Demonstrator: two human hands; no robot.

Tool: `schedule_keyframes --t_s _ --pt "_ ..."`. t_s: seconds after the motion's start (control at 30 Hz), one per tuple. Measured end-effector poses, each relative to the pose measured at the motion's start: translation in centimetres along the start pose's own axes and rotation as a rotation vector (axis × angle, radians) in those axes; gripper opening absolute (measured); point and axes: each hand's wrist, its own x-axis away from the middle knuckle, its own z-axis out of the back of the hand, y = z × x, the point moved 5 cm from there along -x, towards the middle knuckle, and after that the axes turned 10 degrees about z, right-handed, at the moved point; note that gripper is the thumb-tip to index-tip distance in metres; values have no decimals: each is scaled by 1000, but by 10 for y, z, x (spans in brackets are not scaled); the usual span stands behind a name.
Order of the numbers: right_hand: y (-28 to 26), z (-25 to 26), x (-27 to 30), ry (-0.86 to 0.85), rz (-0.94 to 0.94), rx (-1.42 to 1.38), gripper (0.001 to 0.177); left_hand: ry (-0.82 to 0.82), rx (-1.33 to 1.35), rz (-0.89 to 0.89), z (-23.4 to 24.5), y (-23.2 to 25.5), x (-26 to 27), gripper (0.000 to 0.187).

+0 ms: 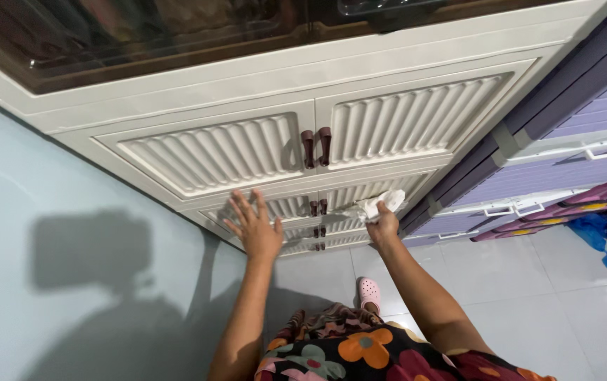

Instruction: The person wipes the exterior and interior surfaces of purple and white plastic storage cabinets using a white cloth. They open and close multiple cabinet doors and drawers while cleaning the handles and panels.

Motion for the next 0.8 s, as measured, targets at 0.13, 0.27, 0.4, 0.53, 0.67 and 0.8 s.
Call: schedule_keyframes --t_s 0.13,0.27,0.4,0.53,0.67,0.8 --pt "4 8 14 5 -27 -2 37 -142 -71 -30 -21 5 22 85" --pt "-24 -25 33 -103 245 66 38 -184 -128 -107 -39 -2 39 85" --pt "-60 -76 99 -467 940 429 47 -264 -123 -116 -49 -20 48 86" --pt "-83 -123 138 -678 1339 912 53 -300 -142 -111 -55 -32 56 88" --pt "-64 -143 126 -758 1620 1471 69 -299 -143 -112 -64 -32 62 87" --pt "-23 -107 95 -859 1416 1756 91 -370 -112 -80 -84 -19 66 86"
